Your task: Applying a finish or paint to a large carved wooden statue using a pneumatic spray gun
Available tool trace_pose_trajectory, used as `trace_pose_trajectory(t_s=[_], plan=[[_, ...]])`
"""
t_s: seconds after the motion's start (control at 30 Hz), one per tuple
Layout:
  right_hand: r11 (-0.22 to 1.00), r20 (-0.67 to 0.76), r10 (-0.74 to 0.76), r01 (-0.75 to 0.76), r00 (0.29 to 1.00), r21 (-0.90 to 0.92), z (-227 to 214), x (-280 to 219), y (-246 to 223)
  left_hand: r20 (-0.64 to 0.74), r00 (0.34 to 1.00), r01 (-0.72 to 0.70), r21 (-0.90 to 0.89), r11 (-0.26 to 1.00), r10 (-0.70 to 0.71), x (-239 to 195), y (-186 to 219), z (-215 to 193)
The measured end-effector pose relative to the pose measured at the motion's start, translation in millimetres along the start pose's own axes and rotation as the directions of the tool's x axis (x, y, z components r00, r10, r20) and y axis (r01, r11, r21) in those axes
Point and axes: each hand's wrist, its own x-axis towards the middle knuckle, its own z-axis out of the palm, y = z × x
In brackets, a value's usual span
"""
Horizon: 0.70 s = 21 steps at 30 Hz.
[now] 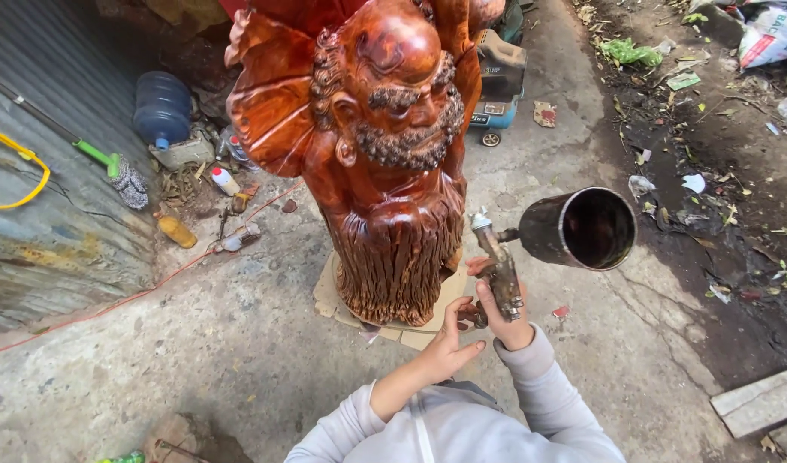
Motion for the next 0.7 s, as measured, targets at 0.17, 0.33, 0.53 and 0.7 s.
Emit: trace_pose_trajectory(t_s=[0.17, 0.33, 0.53, 0.7], plan=[[0.995, -0.047, 0.016, -0.012, 0.999, 0.102, -8, 32, 33, -0.086, 0.996, 0.027, 0.001, 1.0, -0.027, 27, -19, -11], [1.0, 0.02, 0.027, -0.027, 0.999, 0.003, -2, 57, 46, -0.143, 0.989, 0.038, -0.008, 0.999, -0.039, 39, -24, -19], [0.997, 0.21, -0.039, 0.054, 0.977, -0.064, 8, 76, 49, -0.246, 0.967, 0.063, -0.005, 0.998, -0.063, 42, -42, -24], [0.995, 0.055, 0.097, -0.099, 0.994, 0.026, -2, 79, 62, -0.247, 0.961, 0.125, -0.006, 0.992, -0.123, 42, -52, -24]])
